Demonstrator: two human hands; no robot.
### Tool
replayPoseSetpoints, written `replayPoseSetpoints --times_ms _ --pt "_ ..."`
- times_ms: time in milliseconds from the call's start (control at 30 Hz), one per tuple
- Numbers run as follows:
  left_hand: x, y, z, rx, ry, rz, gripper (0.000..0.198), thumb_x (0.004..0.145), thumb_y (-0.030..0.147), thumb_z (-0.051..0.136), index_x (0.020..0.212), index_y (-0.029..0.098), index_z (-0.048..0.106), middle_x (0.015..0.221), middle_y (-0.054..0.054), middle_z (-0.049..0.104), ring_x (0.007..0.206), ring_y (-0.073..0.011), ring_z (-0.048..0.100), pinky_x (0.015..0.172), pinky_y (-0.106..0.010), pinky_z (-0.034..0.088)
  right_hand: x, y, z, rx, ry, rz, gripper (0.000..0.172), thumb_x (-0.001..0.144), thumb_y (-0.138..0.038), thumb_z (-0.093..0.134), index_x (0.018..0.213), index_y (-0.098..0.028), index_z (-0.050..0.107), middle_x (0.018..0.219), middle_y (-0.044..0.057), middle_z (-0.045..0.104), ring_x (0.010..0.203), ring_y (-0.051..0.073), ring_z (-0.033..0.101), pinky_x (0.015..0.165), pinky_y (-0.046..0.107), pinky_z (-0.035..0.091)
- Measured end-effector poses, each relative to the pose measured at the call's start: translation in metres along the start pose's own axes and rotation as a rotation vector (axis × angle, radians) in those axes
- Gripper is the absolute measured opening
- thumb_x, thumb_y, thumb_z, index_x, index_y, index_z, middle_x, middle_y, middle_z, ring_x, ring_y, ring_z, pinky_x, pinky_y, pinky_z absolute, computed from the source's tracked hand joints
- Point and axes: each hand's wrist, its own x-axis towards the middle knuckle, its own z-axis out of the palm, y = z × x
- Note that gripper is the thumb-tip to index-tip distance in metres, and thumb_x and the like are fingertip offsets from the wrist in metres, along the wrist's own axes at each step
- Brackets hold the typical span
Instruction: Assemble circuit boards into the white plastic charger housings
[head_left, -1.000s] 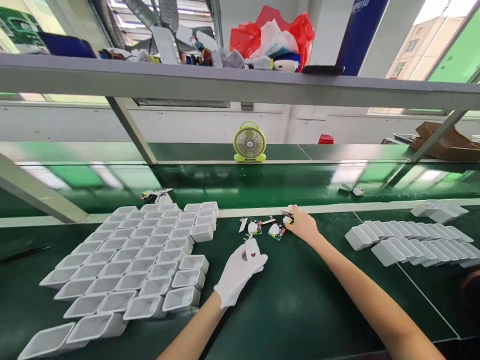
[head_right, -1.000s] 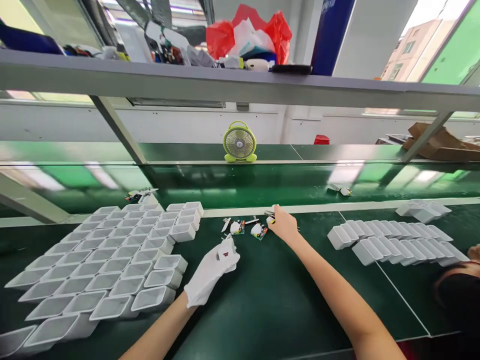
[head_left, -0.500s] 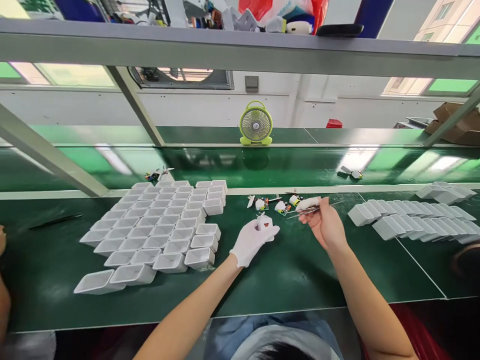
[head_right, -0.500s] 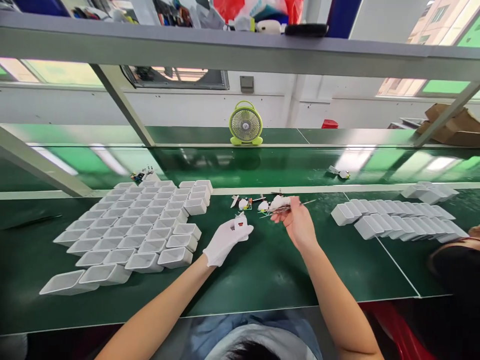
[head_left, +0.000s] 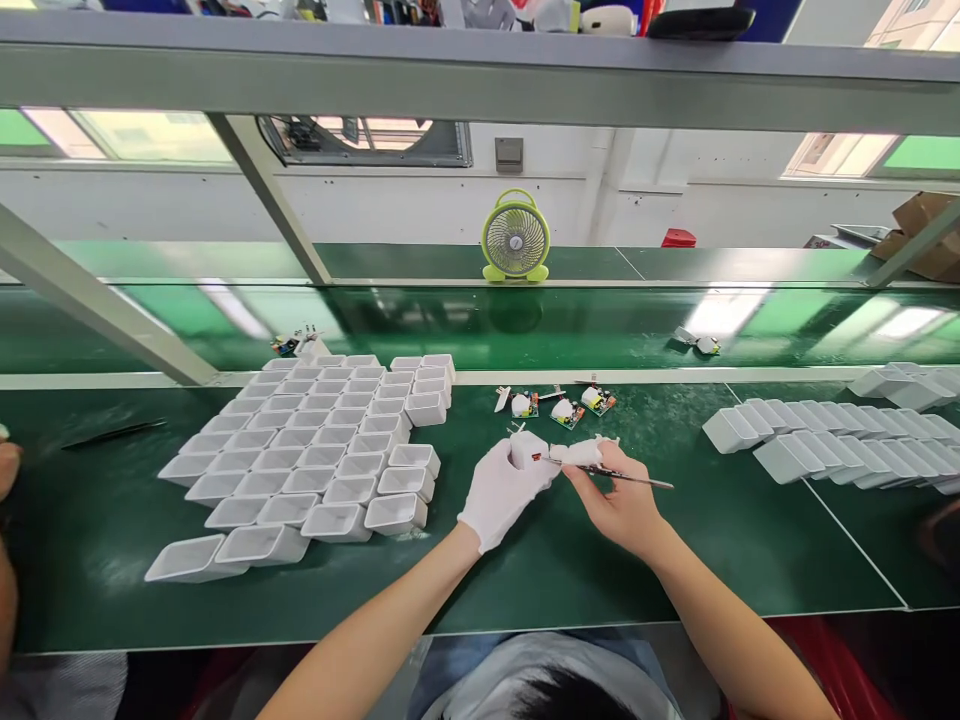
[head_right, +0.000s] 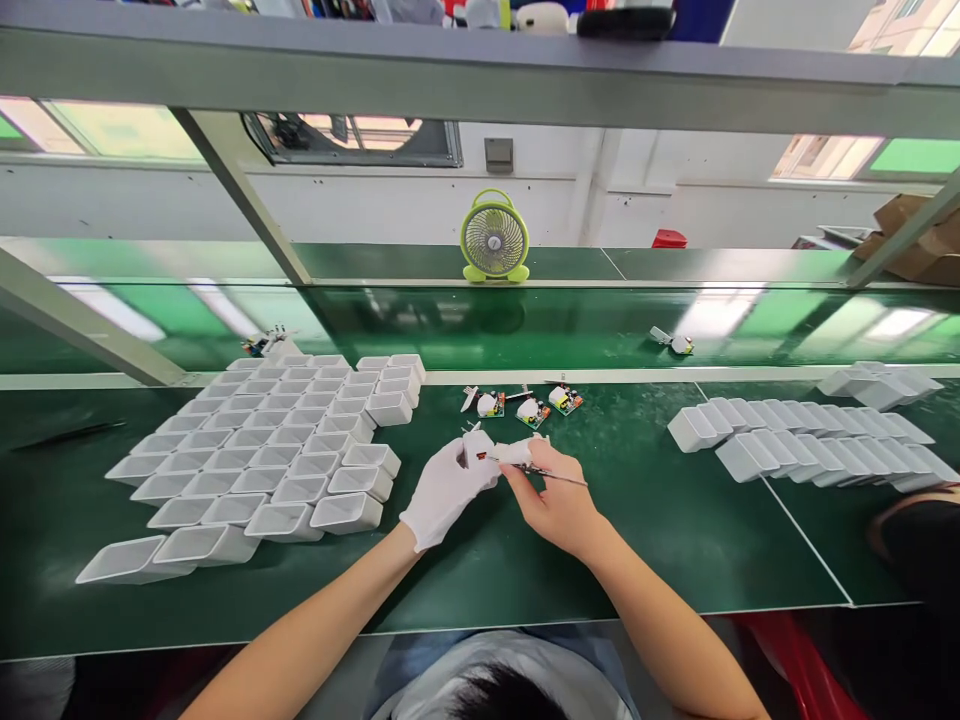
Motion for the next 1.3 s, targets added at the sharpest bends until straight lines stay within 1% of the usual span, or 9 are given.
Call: replayPoseSetpoints --times_ms 333,767,867,933,1000,1067,1133,1200,1300 --pt "-0.002 0.005 0.001 0.127 0.065 -0.027 0.03 0.06 0.036 0.083 0.07 0.022 0.059 0.071 0.002 0.065 0.069 -0.0162 0.059 0.061 -0.026 0.041 -0.002 -0.003 0.005 -0.269 -0.046 -0.084 0.012 0.095 -0.019 0.059 0.085 -0.025 0.061 0.068 0.0 0.071 0.055 0.016 0.064 0.05 0.026 0.047" --pt "-0.003 0.009 -0.002 0.082 -0.021 -0.051 0.021 0.062 0.028 0.081 0.068 0.021 0.063 0.07 0.003 0.066 0.066 -0.0147 0.059 0.057 -0.023 0.043 0.01 -0.014 0.002 -0.328 -0.174 -0.105 0.02 0.09 -0.011 0.059 0.082 -0.027 0.049 0.064 -0.003 0.061 0.049 0.014 0.051 0.049 0.026 0.039" --pt "-0.006 0.011 0.001 0.001 -0.085 -0.118 0.025 0.064 0.033 0.081 0.069 0.021 0.059 0.067 0.003 0.063 0.062 -0.0135 0.057 0.054 -0.023 0.042 0.016 -0.02 -0.008 -0.215 -0.209 -0.002 0.016 0.091 -0.012 0.061 0.086 -0.027 0.058 0.069 -0.001 0.066 0.057 0.017 0.062 0.052 0.028 0.046" --pt "-0.007 0.011 0.001 -0.071 -0.131 -0.139 0.03 0.064 0.034 0.081 0.071 0.021 0.055 0.064 0.004 0.06 0.059 -0.013 0.056 0.054 -0.023 0.043 0.019 -0.02 -0.019 -0.016 -0.163 0.107 0.015 0.097 -0.018 0.057 0.096 -0.029 0.067 0.088 0.004 0.074 0.083 0.023 0.073 0.07 0.034 0.057" --pt "-0.009 0.01 -0.003 -0.084 -0.133 -0.059 0.034 0.063 0.034 0.083 0.076 0.021 0.054 0.068 0.003 0.061 0.061 -0.0145 0.058 0.059 -0.026 0.048 0.023 -0.015 -0.031 0.172 -0.043 0.227 0.024 0.102 -0.025 0.05 0.104 -0.031 0.073 0.114 0.007 0.074 0.108 0.027 0.07 0.091 0.043 0.057" --pt "-0.01 0.01 -0.011 -0.044 -0.103 0.163 0.041 0.06 0.035 0.087 0.087 0.021 0.06 0.087 -0.003 0.067 0.077 -0.0201 0.065 0.074 -0.032 0.055 0.027 -0.004 -0.042 0.276 0.007 0.348 0.025 0.102 -0.03 0.052 0.1 -0.03 0.076 0.117 0.007 0.072 0.104 0.026 0.068 0.088 0.042 0.057" --pt "-0.011 0.01 -0.02 0.009 -0.123 0.468 0.059 0.052 0.039 0.094 0.102 0.021 0.068 0.118 -0.012 0.065 0.105 -0.0304 0.065 0.096 -0.041 0.053 0.031 0.01 -0.045 0.366 -0.169 0.469 0.023 0.099 -0.038 0.059 0.089 -0.026 0.076 0.094 0.006 0.071 0.078 0.02 0.065 0.069 0.033 0.056" --pt "-0.012 0.011 -0.028 0.078 -0.226 0.721 0.073 0.046 0.042 0.097 0.111 0.021 0.072 0.142 -0.016 0.053 0.13 -0.0397 0.054 0.113 -0.048 0.043 0.034 0.021 -0.039 0.525 -0.496 0.539 0.032 0.093 -0.052 0.065 0.086 -0.022 0.073 0.077 0.003 0.067 0.064 0.015 0.059 0.057 0.027 0.051" --pt "-0.009 0.016 -0.033 0.243 -0.328 0.82 0.082 0.045 0.042 0.098 0.12 0.023 0.073 0.155 -0.017 0.041 0.142 -0.0453 0.041 0.12 -0.053 0.034 0.039 0.033 -0.02 0.791 -0.85 0.549 0.056 0.076 -0.068 0.075 0.102 -0.019 0.069 0.084 0.004 0.07 0.066 0.015 0.063 0.056 0.025 0.052"
